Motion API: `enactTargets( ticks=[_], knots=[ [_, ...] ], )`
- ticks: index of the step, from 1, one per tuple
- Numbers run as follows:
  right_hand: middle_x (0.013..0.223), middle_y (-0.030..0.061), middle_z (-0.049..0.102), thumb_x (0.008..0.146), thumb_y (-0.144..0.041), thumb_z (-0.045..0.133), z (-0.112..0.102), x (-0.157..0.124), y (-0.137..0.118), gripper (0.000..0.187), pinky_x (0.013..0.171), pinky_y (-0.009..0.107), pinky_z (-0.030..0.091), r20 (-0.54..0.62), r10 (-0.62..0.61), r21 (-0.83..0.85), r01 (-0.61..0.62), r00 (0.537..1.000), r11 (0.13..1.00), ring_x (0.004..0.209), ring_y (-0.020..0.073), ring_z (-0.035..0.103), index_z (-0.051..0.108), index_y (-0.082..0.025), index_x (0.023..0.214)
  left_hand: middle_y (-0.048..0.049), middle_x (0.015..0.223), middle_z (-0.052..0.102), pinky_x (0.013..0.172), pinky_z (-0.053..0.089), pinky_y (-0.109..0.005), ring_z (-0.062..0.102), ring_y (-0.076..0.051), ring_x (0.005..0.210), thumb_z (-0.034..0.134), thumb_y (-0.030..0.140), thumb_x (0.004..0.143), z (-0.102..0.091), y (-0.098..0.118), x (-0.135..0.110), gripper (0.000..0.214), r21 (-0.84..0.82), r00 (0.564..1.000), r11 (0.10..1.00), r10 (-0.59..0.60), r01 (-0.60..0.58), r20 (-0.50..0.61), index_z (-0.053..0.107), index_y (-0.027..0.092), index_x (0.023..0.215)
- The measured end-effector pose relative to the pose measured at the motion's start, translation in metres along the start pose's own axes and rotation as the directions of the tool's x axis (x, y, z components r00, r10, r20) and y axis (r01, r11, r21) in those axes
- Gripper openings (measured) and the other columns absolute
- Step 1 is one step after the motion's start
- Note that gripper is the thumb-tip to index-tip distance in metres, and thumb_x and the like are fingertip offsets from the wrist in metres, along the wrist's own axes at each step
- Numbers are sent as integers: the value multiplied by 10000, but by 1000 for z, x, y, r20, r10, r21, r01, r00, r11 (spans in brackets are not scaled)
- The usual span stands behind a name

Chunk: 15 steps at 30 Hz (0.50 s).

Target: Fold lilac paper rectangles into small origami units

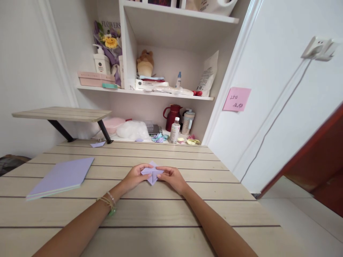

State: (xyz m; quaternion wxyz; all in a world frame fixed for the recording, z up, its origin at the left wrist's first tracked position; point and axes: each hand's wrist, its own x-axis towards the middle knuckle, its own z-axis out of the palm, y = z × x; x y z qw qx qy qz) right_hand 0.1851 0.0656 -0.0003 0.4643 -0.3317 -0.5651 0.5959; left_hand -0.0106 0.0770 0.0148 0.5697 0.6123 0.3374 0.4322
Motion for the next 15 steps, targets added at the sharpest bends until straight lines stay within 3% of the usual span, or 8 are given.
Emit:
enactTargets(
  ticks=[4,8,15],
  knots=[
    [741,27,665,588,-369,728,4,0,-3,330,699,303,459,-52,-17,38,19,999,999,711,164,604,667,-172,845,-70,910,660,723,448,-273,601,-176,803,720,234,599,-1,-4,0,377,28,999,1000,-12,11,37,614,135,947],
    [601,-1,607,612,-405,701,7,2,-2,267,543,237,429,-179,-43,5,44,983,999,564,117,539,623,-152,651,-57,810,666,678,448,-268,603,-163,730,750,211,553,0,-12,1,356,95,997,995,4,-12,81,611,128,869],
    [541,-40,558,576,-352,736,7,6,4,290,478,202,368,-229,-103,20,110,968,994,489,84,480,575,-164,727,-54,862,653,661,471,-281,629,-176,756,742,220,576,7,-9,0,520,28,998,998,53,-54,15,444,193,1001]
  ],
)
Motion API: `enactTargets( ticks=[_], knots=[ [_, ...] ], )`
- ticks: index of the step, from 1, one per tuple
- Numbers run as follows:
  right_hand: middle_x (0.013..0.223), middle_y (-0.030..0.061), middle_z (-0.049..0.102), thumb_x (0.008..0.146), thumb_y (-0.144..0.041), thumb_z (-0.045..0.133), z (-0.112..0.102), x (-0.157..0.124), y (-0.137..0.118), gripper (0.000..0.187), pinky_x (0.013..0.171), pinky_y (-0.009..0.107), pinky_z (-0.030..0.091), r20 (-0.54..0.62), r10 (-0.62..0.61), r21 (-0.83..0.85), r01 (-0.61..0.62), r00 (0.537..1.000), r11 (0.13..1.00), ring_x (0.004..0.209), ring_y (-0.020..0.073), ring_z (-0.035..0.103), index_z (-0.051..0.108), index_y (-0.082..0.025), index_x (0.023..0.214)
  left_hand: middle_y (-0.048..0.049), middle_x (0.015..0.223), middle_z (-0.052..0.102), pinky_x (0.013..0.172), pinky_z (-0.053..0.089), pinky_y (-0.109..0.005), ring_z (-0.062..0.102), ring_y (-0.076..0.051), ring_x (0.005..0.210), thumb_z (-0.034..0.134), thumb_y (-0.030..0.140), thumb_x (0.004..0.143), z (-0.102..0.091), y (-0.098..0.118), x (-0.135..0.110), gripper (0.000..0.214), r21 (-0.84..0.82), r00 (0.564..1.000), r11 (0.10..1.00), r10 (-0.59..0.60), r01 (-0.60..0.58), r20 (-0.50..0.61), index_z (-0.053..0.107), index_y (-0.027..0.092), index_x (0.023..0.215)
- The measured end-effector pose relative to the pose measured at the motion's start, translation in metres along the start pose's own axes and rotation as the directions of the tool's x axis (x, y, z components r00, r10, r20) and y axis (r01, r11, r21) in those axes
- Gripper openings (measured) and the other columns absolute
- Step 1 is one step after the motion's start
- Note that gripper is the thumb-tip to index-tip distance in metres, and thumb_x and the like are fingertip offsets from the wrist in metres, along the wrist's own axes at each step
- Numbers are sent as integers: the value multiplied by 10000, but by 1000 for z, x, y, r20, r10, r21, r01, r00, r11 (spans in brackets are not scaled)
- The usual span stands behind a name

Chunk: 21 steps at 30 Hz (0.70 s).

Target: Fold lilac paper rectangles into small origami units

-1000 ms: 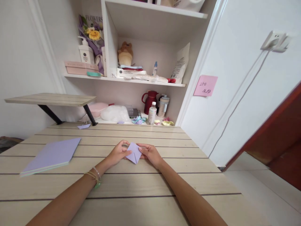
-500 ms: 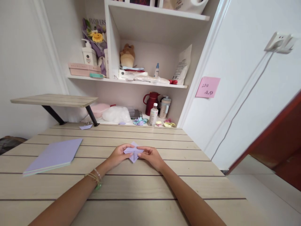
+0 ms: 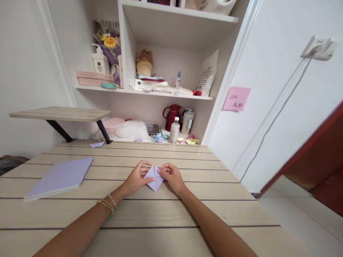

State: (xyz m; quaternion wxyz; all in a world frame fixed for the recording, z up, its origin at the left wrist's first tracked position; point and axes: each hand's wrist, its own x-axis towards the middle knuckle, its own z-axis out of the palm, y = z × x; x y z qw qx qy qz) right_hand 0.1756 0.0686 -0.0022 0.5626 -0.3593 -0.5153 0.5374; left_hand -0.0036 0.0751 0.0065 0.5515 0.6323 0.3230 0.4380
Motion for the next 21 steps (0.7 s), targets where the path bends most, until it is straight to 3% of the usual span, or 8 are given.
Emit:
enactTargets(
  ticks=[4,9,13,21],
  knots=[
    [556,-30,584,567,-342,742,2,-1,-1,290,501,210,380,28,-6,-29,7,1000,1000,502,92,504,575,-165,725,-51,805,654,639,478,-282,641,-176,713,724,238,605,1,2,0,554,-9,999,999,-42,42,-30,390,193,1044],
    [617,-16,620,529,-326,762,5,-2,-3,401,576,250,439,45,45,-24,-44,998,999,562,120,558,576,-176,851,-65,816,662,614,478,-283,645,-180,687,703,261,634,-2,0,1,557,-48,998,998,-52,50,-44,366,190,1072],
    [531,-52,566,515,-311,763,3,-1,-2,438,582,256,450,52,58,-56,-55,997,997,536,117,547,582,-177,890,-59,806,662,605,477,-278,644,-179,675,709,284,620,-4,-1,2,567,-72,994,996,-59,52,-87,384,191,1074],
    [591,-29,599,537,-241,726,1,-1,-2,343,534,233,410,102,97,-106,-86,990,991,523,107,522,607,-176,852,-61,843,656,613,474,-271,642,-173,693,713,262,620,-2,2,1,540,-62,996,994,-87,87,10,398,187,1052]
  ],
)
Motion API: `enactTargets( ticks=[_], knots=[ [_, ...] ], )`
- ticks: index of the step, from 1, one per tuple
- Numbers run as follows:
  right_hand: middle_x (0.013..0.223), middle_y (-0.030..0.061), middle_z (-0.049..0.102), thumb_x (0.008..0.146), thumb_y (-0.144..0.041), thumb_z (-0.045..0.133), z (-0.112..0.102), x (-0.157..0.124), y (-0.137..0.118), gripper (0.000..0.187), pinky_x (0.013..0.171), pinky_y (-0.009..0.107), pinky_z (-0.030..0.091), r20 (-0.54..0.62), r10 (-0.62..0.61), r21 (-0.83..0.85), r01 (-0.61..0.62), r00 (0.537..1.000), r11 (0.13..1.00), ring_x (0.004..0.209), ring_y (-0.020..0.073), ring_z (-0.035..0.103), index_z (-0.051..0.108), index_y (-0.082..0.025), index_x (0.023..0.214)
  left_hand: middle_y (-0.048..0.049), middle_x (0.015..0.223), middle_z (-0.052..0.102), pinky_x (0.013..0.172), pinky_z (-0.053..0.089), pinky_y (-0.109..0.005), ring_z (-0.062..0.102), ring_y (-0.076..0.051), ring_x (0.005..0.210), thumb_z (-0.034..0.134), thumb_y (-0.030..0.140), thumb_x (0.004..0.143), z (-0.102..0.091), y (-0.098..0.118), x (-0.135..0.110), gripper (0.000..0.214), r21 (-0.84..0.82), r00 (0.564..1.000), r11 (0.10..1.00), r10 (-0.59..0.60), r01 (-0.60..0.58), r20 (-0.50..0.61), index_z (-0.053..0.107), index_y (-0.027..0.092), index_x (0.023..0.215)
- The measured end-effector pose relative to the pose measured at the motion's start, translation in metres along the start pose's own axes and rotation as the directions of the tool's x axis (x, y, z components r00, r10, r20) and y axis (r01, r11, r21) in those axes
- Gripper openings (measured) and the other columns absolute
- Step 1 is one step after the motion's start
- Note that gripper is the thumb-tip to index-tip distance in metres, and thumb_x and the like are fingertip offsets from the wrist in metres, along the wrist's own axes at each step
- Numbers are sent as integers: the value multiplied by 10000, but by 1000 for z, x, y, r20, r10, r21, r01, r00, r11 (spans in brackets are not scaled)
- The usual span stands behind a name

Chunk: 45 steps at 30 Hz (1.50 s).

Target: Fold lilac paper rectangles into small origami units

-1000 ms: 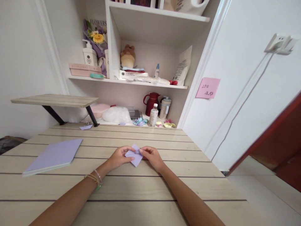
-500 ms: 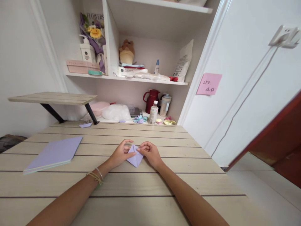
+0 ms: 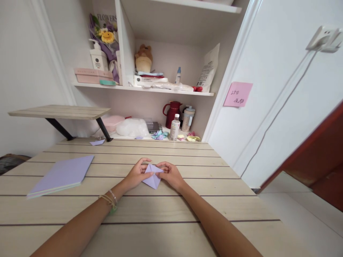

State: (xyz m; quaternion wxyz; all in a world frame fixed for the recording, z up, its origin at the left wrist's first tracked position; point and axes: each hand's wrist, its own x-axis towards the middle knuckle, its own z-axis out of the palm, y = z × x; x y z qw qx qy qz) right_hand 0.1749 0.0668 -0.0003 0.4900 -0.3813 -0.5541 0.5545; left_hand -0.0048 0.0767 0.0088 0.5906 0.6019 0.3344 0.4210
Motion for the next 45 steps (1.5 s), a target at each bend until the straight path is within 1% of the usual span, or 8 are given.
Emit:
enactTargets(
  ticks=[9,14,20,24,29,36,41,45],
  knots=[
    [513,-51,562,528,-245,727,-1,1,2,320,480,213,348,-50,18,18,-17,999,1000,454,84,454,596,-166,810,-51,777,662,580,458,-260,628,-161,648,691,285,646,3,0,0,484,6,1000,1000,17,-17,-14,435,168,1038],
    [496,-52,561,516,-251,743,0,1,0,302,491,217,352,-44,36,19,-35,998,999,461,88,458,608,-163,772,0,575,623,484,397,-212,559,-116,496,655,356,669,0,1,3,283,71,994,997,-2,9,-105,542,138,808],
    [509,-37,571,529,-320,747,0,1,-5,313,542,236,392,-27,67,129,-63,997,990,515,112,510,624,-167,772,33,495,577,454,378,-196,524,-101,447,675,358,637,1,2,3,253,28,991,999,-34,38,-132,550,144,690],
    [502,-40,561,550,-329,727,0,1,-5,331,505,235,372,-55,66,207,-53,996,977,479,106,482,638,-177,830,14,530,606,519,438,-226,568,-119,505,677,329,636,3,3,3,230,11,992,998,-66,68,-106,547,141,656],
    [535,-17,590,542,-317,705,1,2,-4,337,503,242,348,-112,75,196,-52,991,979,476,103,459,685,-159,839,-24,596,650,574,468,-265,600,-142,550,686,315,627,2,4,3,227,13,994,995,-101,102,-44,553,131,641],
    [480,-51,544,635,-376,645,-2,2,0,522,449,216,304,-135,17,114,-1,991,993,418,72,360,580,-169,1110,-38,636,670,622,483,-283,622,-153,602,670,313,656,1,4,1,212,8,996,997,-80,81,-30,563,131,679],
    [570,0,626,648,-415,626,0,1,0,561,421,212,308,-220,-36,38,46,975,998,428,86,407,556,-154,1139,-48,614,678,606,486,-286,635,-167,581,681,333,640,1,4,1,237,62,994,992,-109,107,23,581,124,693],
    [630,10,644,643,-447,643,-1,1,-4,637,471,233,392,-252,-21,108,50,968,993,508,124,517,501,-155,1190,-72,668,693,638,497,-302,654,-180,611,695,331,627,1,4,1,268,31,991,990,-136,136,-6,579,118,741]
  ],
)
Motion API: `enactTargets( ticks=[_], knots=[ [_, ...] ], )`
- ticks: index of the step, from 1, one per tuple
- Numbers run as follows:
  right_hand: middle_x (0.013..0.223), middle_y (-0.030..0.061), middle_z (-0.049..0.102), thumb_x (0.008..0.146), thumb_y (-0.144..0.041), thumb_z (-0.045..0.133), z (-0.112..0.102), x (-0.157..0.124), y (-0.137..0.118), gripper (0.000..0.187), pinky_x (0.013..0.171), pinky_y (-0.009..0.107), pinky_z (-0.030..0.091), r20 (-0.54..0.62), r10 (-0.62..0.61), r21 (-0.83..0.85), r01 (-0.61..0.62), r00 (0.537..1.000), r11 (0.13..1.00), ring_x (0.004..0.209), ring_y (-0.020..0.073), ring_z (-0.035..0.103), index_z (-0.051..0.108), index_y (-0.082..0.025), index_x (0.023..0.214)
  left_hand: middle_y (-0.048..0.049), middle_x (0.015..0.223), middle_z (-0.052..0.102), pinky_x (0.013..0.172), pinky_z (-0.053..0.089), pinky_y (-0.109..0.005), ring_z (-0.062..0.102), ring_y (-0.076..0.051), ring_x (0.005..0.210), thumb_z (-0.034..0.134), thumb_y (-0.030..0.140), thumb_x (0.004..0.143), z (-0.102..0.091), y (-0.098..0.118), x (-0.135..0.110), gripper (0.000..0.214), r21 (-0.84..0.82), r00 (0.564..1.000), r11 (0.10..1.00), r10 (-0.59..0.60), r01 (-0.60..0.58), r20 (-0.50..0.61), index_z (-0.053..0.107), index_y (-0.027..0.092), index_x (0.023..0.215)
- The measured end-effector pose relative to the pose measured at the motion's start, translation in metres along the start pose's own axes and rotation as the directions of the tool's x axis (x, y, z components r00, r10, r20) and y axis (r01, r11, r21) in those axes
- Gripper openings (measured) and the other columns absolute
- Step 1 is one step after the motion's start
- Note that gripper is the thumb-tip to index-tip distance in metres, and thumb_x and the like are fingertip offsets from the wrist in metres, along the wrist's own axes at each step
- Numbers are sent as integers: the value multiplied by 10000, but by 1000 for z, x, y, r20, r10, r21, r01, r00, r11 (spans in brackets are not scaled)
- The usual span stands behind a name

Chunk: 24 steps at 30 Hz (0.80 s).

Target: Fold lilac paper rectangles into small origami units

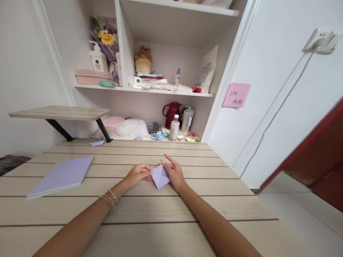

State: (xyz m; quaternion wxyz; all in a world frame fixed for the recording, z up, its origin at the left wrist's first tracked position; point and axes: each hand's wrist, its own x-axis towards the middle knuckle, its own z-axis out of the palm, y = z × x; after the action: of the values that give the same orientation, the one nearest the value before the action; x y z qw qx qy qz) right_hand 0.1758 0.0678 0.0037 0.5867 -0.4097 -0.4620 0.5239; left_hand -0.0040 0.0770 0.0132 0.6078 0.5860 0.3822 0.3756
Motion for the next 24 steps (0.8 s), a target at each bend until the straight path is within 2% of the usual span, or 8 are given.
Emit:
enactTargets(
  ticks=[4,7,9,11,14,17,21,24],
  knots=[
    [775,40,658,627,-445,674,-2,2,-2,576,605,289,483,25,68,129,-71,997,989,684,171,607,544,-175,1118,-92,760,701,757,489,-360,666,-216,752,696,323,639,-2,0,0,292,-108,991,992,45,-58,-123,534,134,790],
    [803,43,663,561,-340,755,-1,1,-2,682,693,323,494,45,72,192,-79,996,978,729,174,623,486,-197,1171,-107,826,701,825,463,-402,650,-235,857,664,321,686,-4,-1,1,283,-175,985,978,87,-114,-152,478,155,820],
    [791,41,666,546,-311,769,0,1,-3,640,719,317,485,72,77,184,-89,994,979,719,161,621,523,-186,1123,-116,873,697,841,453,-420,640,-239,888,642,313,712,-4,-3,2,264,-189,988,974,100,-121,-117,450,165,817],
    [790,42,667,562,-334,754,2,0,-3,469,711,289,474,119,76,148,-93,990,985,699,147,611,608,-162,974,-116,881,696,838,450,-425,640,-241,888,635,303,720,-3,-4,2,248,-166,994,981,98,-104,-44,441,170,799],
    [740,23,658,589,-386,718,3,0,-2,299,621,249,452,141,45,86,-58,989,995,620,124,574,653,-153,764,-101,835,701,834,446,-401,639,-236,887,643,294,710,1,-4,1,225,-82,993,992,100,-95,60,466,168,767],
    [604,-13,609,606,-398,698,2,1,1,258,527,222,399,139,19,23,-23,990,999,526,99,506,643,-152,662,-91,866,690,824,448,-356,624,-223,906,678,277,666,5,-1,-1,253,-4,988,989,146,-146,49,541,154,838],
    [553,-24,567,616,-378,695,1,0,3,246,497,208,360,185,5,-63,6,983,998,512,90,472,630,-140,621,-69,850,676,641,483,-275,621,-193,788,692,297,634,6,2,-1,354,44,981,983,182,-179,-71,592,136,932],
    [599,-17,590,608,-379,700,2,-1,3,249,523,210,383,195,-19,-69,33,981,997,546,99,498,638,-142,648,17,495,576,436,387,-195,520,-97,461,673,342,645,2,3,-1,242,142,970,975,190,-168,-153,576,126,597]
  ],
)
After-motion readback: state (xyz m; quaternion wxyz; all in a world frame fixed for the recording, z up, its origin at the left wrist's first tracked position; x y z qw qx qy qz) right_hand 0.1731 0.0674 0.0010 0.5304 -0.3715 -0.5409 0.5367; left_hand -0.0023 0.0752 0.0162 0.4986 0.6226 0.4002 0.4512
